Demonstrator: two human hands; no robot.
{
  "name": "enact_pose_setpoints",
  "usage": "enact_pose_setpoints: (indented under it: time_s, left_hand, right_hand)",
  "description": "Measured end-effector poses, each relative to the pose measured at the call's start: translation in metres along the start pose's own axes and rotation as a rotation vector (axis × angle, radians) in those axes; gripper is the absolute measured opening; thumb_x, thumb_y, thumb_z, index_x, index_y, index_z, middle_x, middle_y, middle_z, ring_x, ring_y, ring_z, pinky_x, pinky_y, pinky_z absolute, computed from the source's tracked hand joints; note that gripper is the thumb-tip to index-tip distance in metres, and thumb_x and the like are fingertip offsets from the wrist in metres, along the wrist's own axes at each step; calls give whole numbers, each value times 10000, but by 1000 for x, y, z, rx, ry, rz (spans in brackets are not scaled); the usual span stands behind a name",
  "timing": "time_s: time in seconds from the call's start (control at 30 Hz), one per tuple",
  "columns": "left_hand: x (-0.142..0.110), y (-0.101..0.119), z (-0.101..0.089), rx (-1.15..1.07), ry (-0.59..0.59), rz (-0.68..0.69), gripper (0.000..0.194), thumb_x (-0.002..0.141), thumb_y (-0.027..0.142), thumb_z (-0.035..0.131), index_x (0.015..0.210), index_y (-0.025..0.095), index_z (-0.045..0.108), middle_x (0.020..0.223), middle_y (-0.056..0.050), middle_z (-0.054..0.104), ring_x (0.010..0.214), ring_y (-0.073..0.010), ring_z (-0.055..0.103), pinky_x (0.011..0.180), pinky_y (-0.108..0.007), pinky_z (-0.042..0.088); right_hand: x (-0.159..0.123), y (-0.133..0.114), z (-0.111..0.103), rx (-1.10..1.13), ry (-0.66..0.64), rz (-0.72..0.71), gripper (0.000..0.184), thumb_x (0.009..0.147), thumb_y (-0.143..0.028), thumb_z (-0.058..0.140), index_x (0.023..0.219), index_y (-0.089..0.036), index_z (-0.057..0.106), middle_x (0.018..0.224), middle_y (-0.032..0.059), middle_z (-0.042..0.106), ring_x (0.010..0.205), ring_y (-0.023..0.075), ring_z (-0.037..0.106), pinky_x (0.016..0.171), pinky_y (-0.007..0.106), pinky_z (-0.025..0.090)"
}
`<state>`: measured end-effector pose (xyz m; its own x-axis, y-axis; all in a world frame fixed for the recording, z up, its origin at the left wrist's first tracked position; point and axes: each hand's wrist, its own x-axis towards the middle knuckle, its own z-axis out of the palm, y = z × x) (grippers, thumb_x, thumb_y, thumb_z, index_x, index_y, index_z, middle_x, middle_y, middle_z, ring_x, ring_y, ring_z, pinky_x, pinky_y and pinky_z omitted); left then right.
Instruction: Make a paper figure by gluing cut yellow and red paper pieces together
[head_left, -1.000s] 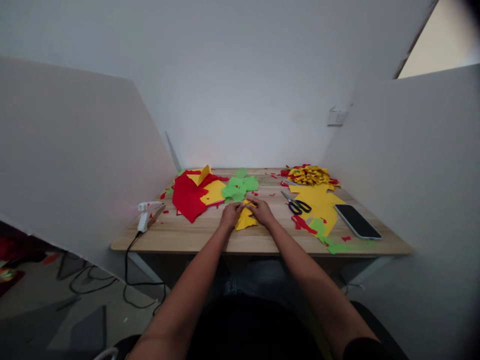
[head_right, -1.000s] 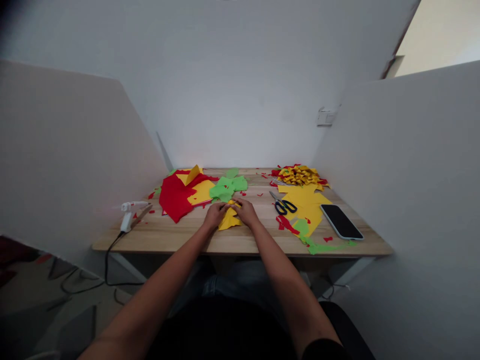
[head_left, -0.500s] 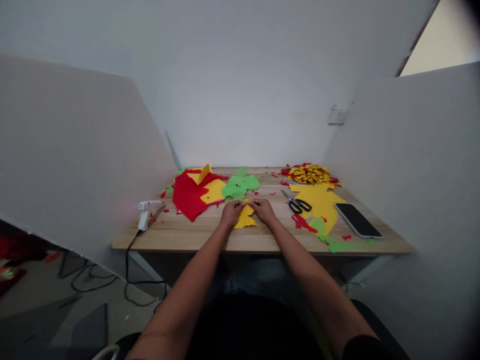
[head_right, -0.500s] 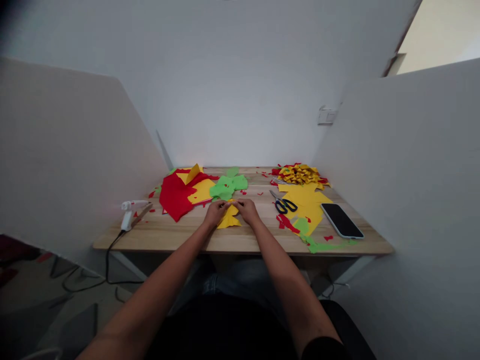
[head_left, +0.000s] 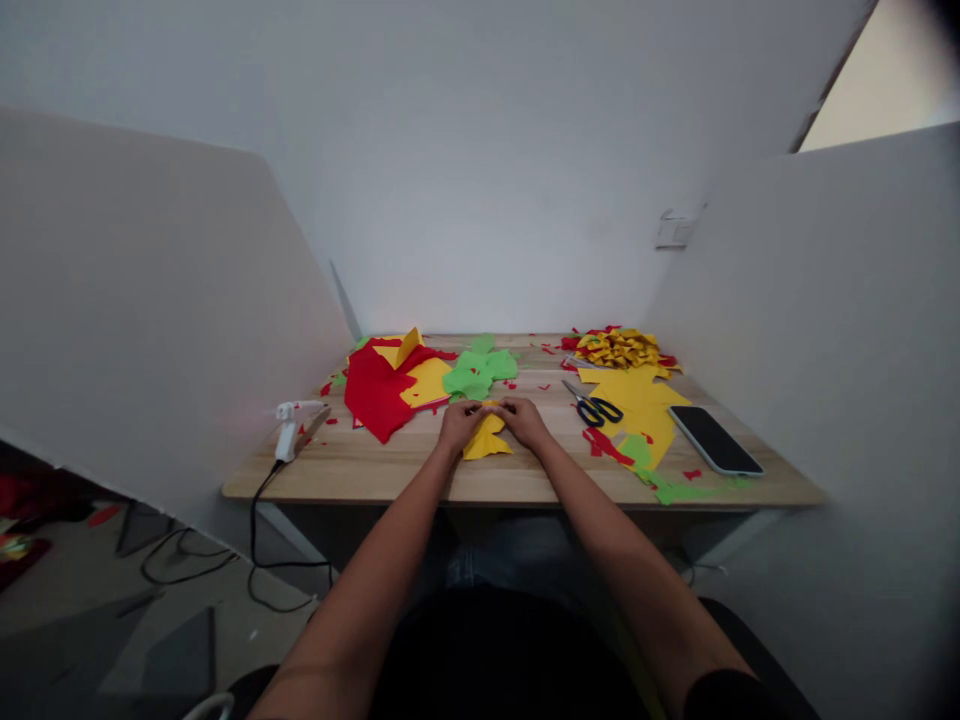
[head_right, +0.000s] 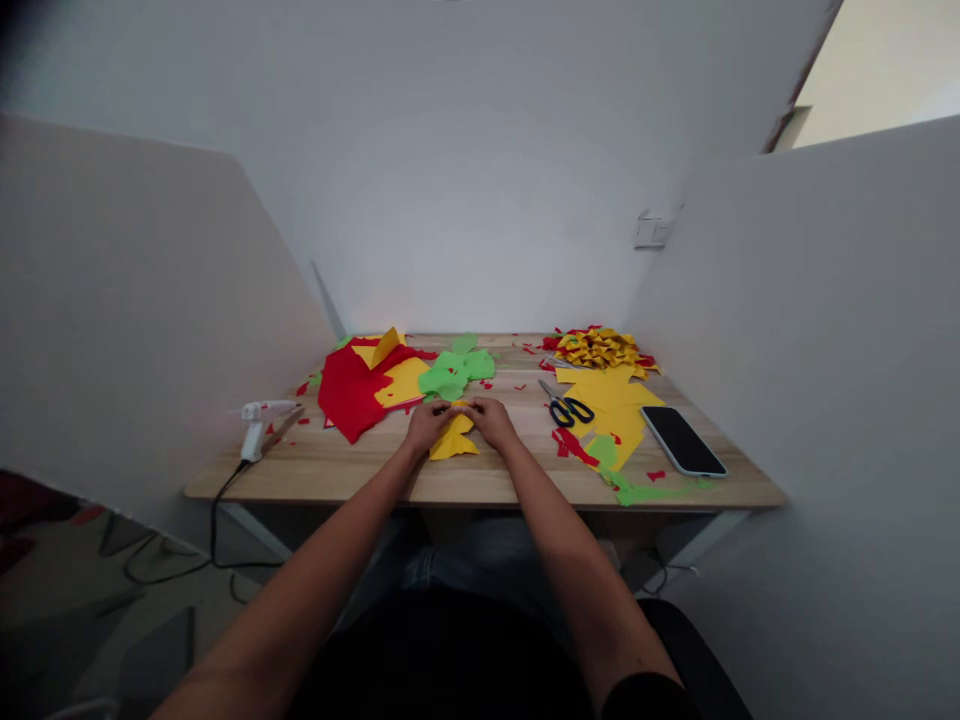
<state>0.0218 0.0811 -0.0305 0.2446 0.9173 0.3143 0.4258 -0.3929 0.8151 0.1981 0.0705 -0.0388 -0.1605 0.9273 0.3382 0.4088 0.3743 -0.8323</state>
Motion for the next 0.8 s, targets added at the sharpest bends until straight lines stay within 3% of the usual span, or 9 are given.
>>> enact_pose_setpoints:
  time_s: [0.53,0.8]
  left_hand:
    - [2,-3,-1,-59,-52,-69,286,916,346,599,1109,135,618,1068,-67,652,894,-183,648,770,-369,564]
    - [5,-6,1,-144,100,-107,300,924,341,589,1149,142,600,1092,-76,643,904,-182,645,773,-373,566]
  right_hand:
    - [-3,0,0,60,-70,23,324,934,-353,610,1187,-151,608,1185,65,628,993,239,644,823,411,559]
    - [2,7,2,54,85,63,320,947,-342,593,1213,-164,587,1194,83,623,990,215,643,833,418,555]
